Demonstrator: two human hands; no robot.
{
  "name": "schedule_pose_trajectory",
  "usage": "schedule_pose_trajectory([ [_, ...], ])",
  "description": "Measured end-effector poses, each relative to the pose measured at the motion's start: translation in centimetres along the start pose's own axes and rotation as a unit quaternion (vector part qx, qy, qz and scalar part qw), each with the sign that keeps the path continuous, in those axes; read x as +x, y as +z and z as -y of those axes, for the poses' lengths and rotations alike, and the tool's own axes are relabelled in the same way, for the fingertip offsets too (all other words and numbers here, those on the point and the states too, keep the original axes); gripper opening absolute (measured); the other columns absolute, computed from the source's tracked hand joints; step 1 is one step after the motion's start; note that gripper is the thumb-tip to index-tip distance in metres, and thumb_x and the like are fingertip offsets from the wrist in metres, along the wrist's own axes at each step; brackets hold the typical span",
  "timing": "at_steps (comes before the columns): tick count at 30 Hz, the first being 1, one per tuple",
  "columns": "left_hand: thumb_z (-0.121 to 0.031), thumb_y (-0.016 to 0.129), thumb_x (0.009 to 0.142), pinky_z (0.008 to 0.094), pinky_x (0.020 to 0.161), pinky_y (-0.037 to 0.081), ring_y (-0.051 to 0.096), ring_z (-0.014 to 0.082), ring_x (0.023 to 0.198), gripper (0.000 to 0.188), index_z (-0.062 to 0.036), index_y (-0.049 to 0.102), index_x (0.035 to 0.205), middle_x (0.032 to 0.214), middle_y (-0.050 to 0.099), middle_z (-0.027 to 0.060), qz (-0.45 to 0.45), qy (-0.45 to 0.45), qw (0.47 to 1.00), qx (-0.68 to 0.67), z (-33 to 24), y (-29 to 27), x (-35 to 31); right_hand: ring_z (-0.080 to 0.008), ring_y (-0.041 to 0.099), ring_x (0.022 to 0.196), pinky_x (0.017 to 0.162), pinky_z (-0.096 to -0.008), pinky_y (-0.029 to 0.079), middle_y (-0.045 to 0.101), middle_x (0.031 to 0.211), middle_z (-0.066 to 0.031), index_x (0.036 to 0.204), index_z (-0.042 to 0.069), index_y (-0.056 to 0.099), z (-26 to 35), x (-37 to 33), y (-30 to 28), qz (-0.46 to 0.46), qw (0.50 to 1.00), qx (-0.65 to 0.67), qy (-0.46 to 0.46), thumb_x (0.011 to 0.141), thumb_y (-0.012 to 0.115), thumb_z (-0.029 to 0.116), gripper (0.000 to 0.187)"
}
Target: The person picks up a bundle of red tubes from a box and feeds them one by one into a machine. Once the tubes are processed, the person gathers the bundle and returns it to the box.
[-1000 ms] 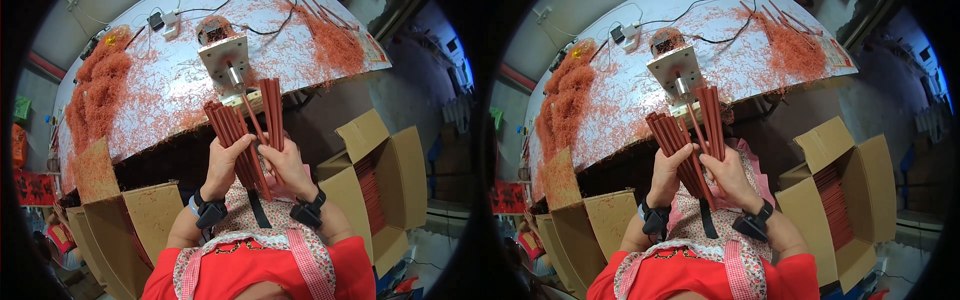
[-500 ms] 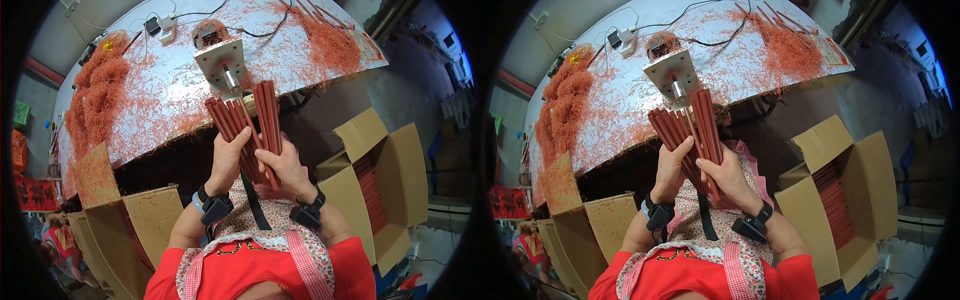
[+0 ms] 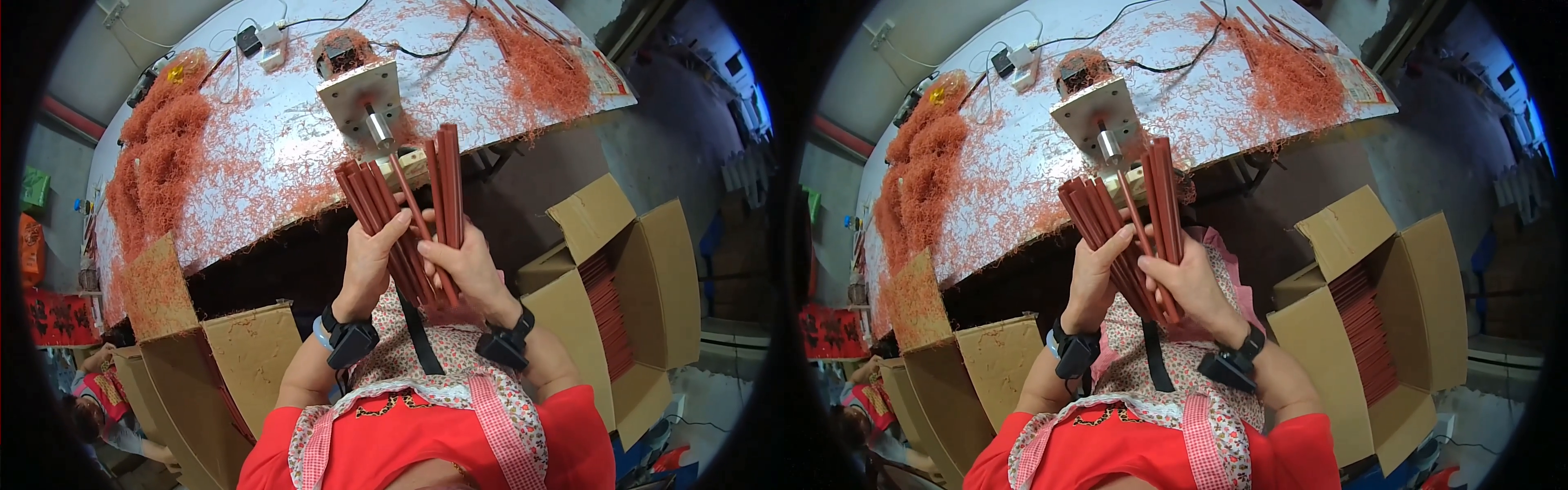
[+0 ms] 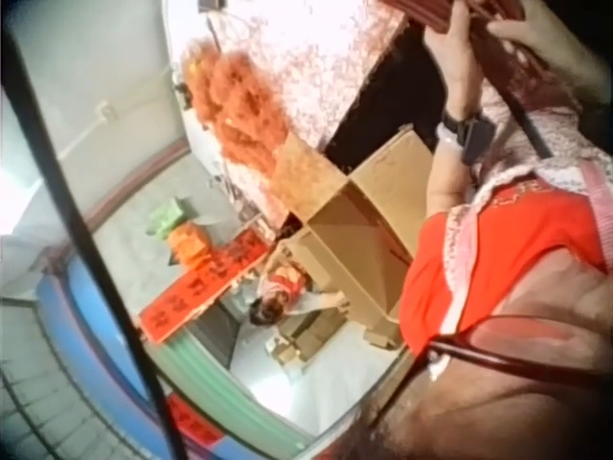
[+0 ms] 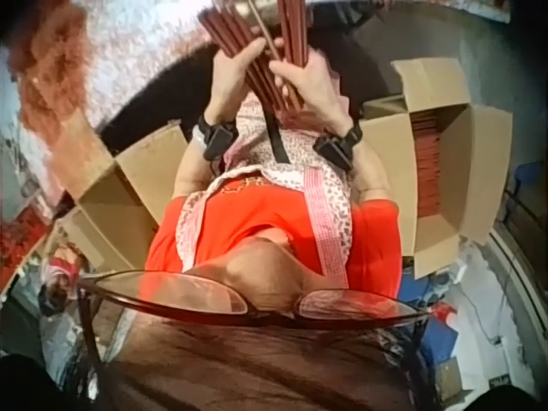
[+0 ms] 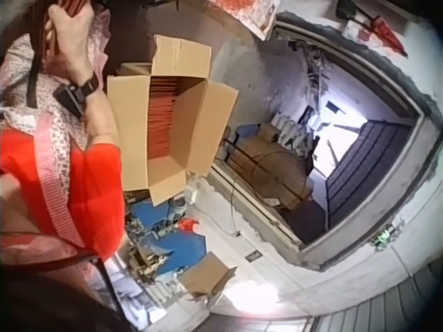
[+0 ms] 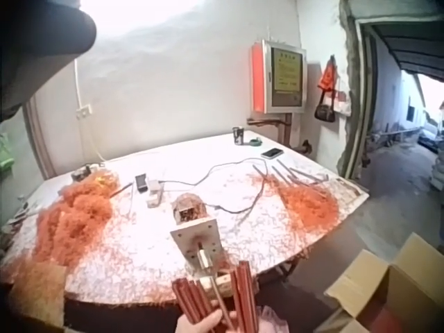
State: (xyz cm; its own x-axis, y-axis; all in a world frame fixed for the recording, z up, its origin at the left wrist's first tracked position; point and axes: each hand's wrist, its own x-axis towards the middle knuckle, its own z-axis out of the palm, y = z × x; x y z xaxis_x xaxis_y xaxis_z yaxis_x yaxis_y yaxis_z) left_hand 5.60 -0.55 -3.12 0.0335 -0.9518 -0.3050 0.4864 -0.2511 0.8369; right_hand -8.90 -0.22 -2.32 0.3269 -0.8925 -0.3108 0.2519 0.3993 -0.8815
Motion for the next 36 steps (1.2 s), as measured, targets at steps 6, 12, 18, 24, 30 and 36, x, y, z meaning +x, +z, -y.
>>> schedule_pose_trajectory([
  [6,-0.014,0.061,0.090,0.0302,0.066,0.053,0.064,0.0161,0.076,0.029,0.0023,0.054,0.112,0.090,0.066,0.0092,0.007,0.013,1.000,0.014,-0.5,-1.0,-1.0,-0.0085,0.056,0.057,0.049,-0.0209,0.047,0.058,0.075,-0.0035,0.123,-0.001,0.045,0.7,2.2,-1.7,0.067,0.996,0.005,0.050,0.083,0.062,0.007,0.044],
  [12,-0.015,0.057,0.092,0.0304,0.063,0.055,0.065,0.0169,0.070,0.024,0.0012,0.055,0.109,0.086,0.065,0.0083,0.009,0.001,1.000,0.018,-0.6,0.4,-0.1,-0.0087,0.057,0.061,0.054,-0.0227,0.048,0.059,0.080,-0.0038,0.119,-0.001,0.048,-1.3,-1.0,-0.7,0.045,0.998,-0.039,-0.034,0.082,0.064,0.006,0.040],
  [18,-0.017,0.055,0.093,0.0290,0.063,0.053,0.063,0.0140,0.069,0.020,-0.0001,0.057,0.105,0.085,0.065,0.0060,0.014,0.018,1.000,0.014,0.1,0.1,0.4,-0.0079,0.057,0.062,0.056,-0.0220,0.046,0.060,0.078,-0.0030,0.107,0.001,0.055,-0.6,-1.4,0.0,0.000,0.999,-0.033,-0.043,0.083,0.065,0.008,0.027],
  [24,-0.018,0.057,0.092,0.0262,0.072,0.049,0.060,0.0101,0.078,0.021,-0.0020,0.059,0.105,0.087,0.064,0.0028,0.059,-0.045,0.997,0.026,0.3,-0.6,-0.3,-0.0086,0.055,0.059,0.055,-0.0227,0.045,0.058,0.073,-0.0025,0.113,-0.002,0.054,0.0,1.7,-0.7,0.021,0.999,-0.043,0.002,0.081,0.063,0.008,0.034],
  [30,-0.018,0.061,0.090,0.0242,0.068,0.049,0.058,0.0090,0.073,0.022,-0.0021,0.060,0.105,0.083,0.062,0.0023,0.010,-0.097,0.995,0.023,3.9,-2.8,-4.5,-0.0082,0.054,0.058,0.054,-0.0221,0.043,0.057,0.069,-0.0013,0.107,-0.003,0.058,-0.4,-1.2,-0.4,-0.034,0.997,-0.074,0.013,0.079,0.065,0.010,0.031],
  [36,-0.017,0.062,0.089,0.0243,0.073,0.049,0.059,0.0092,0.077,0.025,-0.0015,0.060,0.108,0.087,0.063,0.0032,0.007,-0.106,0.994,0.029,1.5,-3.1,-4.6,-0.0091,0.055,0.058,0.054,-0.0225,0.044,0.058,0.070,-0.0023,0.111,-0.004,0.055,0.3,1.3,-0.5,-0.026,0.994,-0.107,0.014,0.079,0.064,0.011,0.037],
])
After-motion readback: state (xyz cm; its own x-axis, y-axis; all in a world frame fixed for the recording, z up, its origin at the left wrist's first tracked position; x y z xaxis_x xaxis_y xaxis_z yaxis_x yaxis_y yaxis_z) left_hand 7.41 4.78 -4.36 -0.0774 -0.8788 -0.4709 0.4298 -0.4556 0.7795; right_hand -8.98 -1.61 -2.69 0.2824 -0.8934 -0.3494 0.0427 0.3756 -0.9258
